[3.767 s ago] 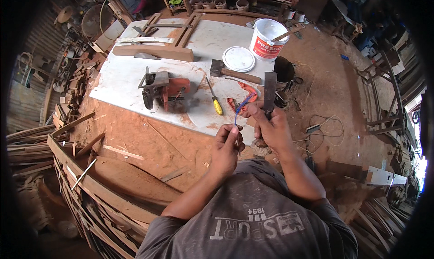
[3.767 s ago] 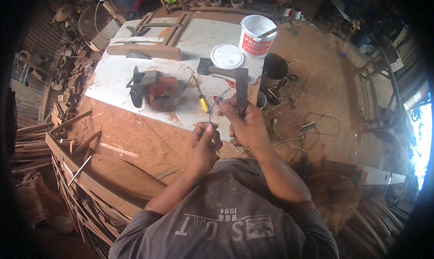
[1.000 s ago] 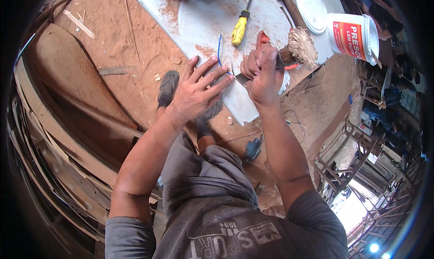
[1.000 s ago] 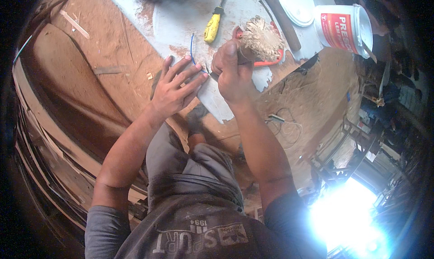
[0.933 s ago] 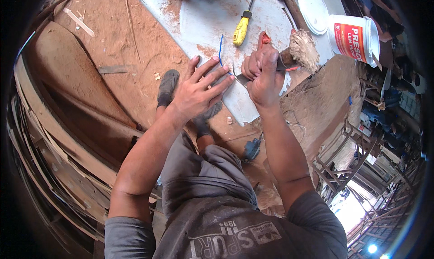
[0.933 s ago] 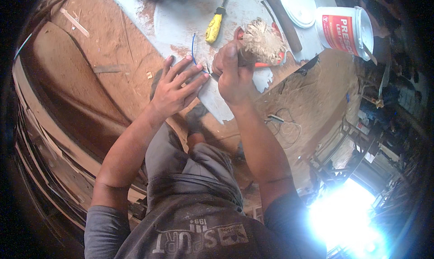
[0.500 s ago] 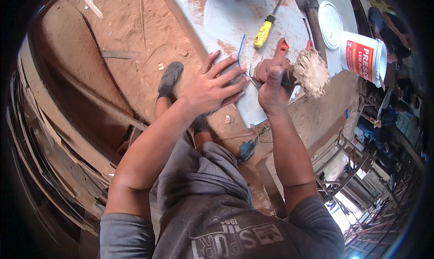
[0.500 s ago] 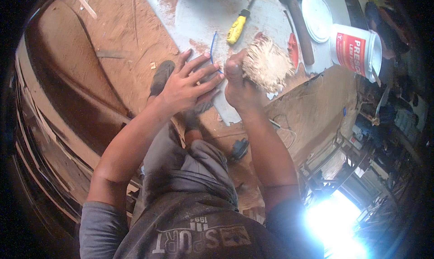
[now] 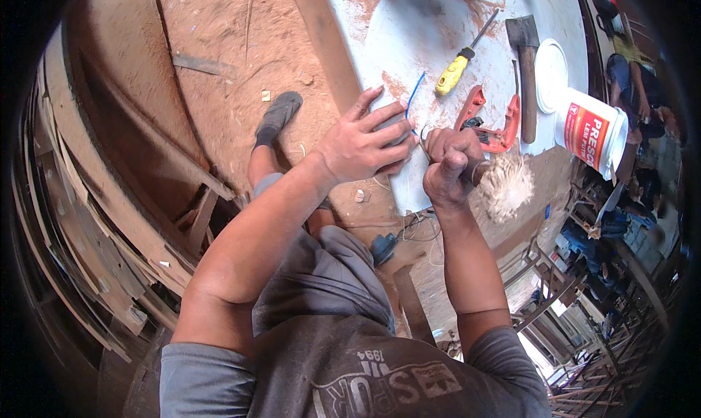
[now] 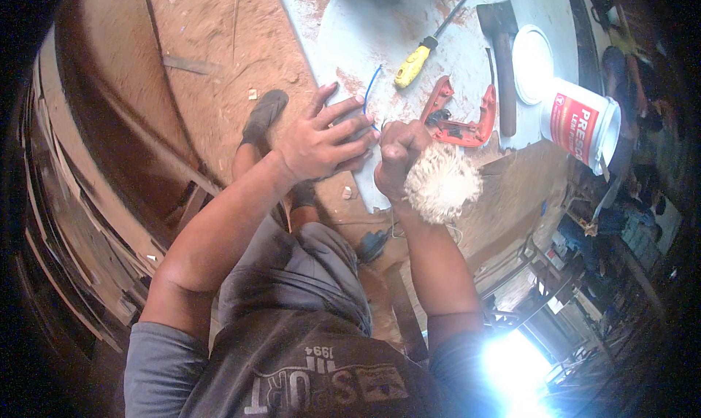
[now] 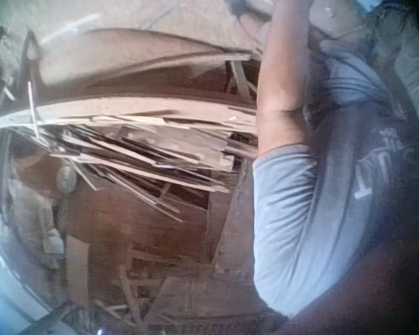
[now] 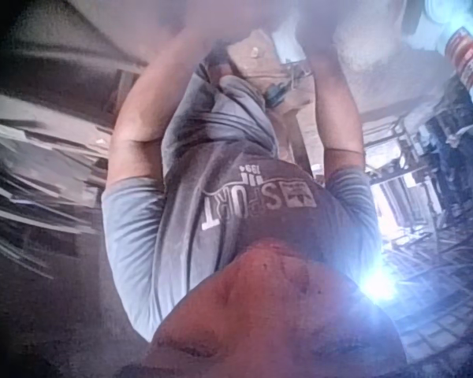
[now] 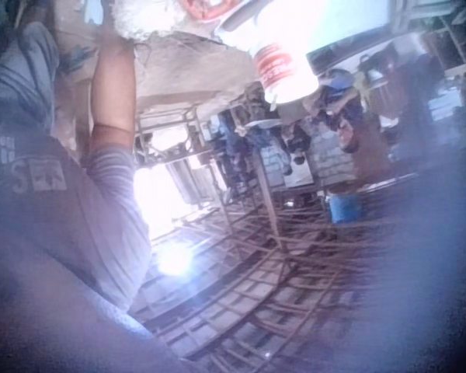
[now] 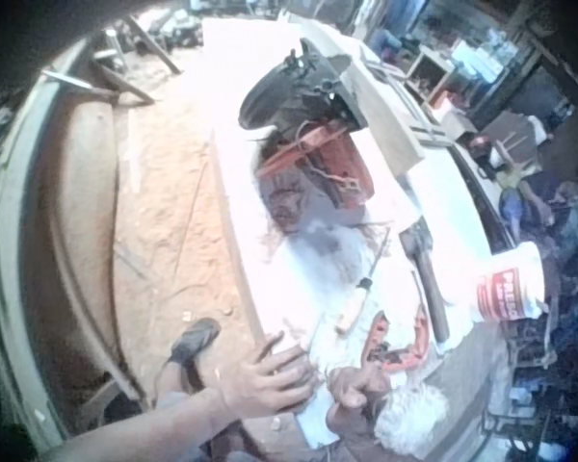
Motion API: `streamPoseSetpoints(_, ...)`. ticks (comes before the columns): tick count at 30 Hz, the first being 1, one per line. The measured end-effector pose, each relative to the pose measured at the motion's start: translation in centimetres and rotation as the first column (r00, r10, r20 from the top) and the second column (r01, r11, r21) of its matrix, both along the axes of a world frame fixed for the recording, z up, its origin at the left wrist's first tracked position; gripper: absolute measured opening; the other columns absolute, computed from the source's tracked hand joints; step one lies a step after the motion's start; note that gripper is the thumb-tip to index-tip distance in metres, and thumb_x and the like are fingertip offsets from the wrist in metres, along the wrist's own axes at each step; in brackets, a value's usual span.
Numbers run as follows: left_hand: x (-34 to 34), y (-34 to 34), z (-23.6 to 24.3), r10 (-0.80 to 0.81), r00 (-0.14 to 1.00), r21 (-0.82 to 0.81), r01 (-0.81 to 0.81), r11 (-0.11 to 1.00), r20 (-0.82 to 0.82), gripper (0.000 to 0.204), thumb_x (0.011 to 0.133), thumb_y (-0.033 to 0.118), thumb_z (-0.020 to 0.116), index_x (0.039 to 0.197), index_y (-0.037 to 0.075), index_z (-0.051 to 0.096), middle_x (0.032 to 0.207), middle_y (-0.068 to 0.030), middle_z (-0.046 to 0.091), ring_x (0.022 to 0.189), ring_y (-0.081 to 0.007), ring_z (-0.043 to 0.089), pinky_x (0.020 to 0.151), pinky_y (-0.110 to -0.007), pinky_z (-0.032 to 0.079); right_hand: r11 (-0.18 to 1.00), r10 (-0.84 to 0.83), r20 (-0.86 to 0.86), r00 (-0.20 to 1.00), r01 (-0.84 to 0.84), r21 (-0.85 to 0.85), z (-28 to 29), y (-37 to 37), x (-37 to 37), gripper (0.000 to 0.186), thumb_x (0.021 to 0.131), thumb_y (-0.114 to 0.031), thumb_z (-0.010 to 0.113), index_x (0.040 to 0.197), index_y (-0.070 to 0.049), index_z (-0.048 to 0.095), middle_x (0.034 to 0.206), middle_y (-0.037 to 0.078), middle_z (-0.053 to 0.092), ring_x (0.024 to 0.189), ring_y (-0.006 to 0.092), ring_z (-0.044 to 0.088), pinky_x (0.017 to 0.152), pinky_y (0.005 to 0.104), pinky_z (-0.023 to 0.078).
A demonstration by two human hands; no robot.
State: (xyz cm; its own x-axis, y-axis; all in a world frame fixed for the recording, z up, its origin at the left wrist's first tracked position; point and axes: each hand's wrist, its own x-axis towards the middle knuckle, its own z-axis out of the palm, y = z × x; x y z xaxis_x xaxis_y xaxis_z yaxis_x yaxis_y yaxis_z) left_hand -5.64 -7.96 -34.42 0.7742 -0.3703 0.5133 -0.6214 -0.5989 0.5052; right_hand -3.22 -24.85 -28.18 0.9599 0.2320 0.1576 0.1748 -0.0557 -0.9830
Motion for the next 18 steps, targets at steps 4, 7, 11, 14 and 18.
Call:
streamPoseSetpoints(4, 0.04, 0.04, -0.02, -0.007, 1.0, 0.002, 0.007, 1.0, -0.009, 0.038, 0.074, 0.035, 0.077, 0.11, 0.022, 0.071, 0.124, 0.0001, 0.065, 0.129, -0.0248, 0.056, 0.117, -0.059, 0.034, 0.989, 0.032, 0.164, 0.986, -0.007, -0.148, -0.43, -0.46, -0.24, 0.053, 0.101, -0.056, 0.054, 0.081, -0.01, 0.037, 0.058, -0.002, 0.032, 0.052, 0.0089, 0.025, 0.048, 0.0295, 0.023)
streamPoseSetpoints(7, 0.04, 0.09, -0.07, -0.005, 1.0, -0.001, 0.005, 1.0, -0.008, 0.038, 0.073, 0.036, 0.076, 0.109, 0.023, 0.071, 0.123, 0.0003, 0.065, 0.129, -0.0247, 0.056, 0.117, -0.059, 0.034, 0.996, 0.016, 0.136, 0.991, -0.003, -0.093, -0.23, -0.09, -0.12, 0.053, 0.101, -0.055, 0.055, 0.081, -0.01, 0.036, 0.058, -0.002, 0.032, 0.051, 0.0087, 0.025, 0.048, 0.0292, 0.023)
streamPoseSetpoints(11, 0.02, 0.03, -0.26, 0.006, 1.0, -0.005, -0.006, 1.0, 0.006, 0.036, 0.072, 0.036, 0.077, 0.106, 0.023, 0.071, 0.122, 0.0005, 0.066, 0.129, -0.0245, 0.056, 0.118, -0.059, 0.034, 0.999, -0.009, 0.061, 0.998, 0.011, -0.037, 0.0, 0.02, 0.0, 0.053, 0.101, -0.056, 0.054, 0.08, -0.01, 0.035, 0.058, -0.002, 0.032, 0.051, 0.0087, 0.026, 0.048, 0.0289, 0.023)
streamPoseSetpoints(14, -0.03, -0.13, -0.32, 0.014, 1.0, -0.035, -0.014, 0.999, 0.007, 0.035, 0.072, 0.036, 0.075, 0.102, 0.02, 0.068, 0.118, 0.0011, 0.064, 0.128, -0.0224, 0.056, 0.119, -0.06, 0.031, 0.999, 0.002, 0.039, 0.999, 0.0, -0.036, 0.09, -0.02, 0.01, 0.053, 0.101, -0.056, 0.054, 0.08, -0.011, 0.034, 0.057, -0.002, 0.031, 0.05, 0.0088, 0.026, 0.048, 0.0289, 0.023)
streamPoseSetpoints(18, -0.03, -0.24, -0.48, 0.026, 0.999, -0.042, -0.025, 0.999, 0.027, 0.035, 0.071, 0.036, 0.075, 0.1, 0.019, 0.067, 0.118, 0.0009, 0.064, 0.129, -0.0227, 0.056, 0.119, -0.06, 0.03, 1.0, 0.009, 0.047, 0.999, -0.008, -0.024, 0.02, -0.12, 0.06, 0.053, 0.101, -0.055, 0.054, 0.079, -0.011, 0.034, 0.058, -0.002, 0.031, 0.05, 0.0092, 0.026, 0.048, 0.0293, 0.023)
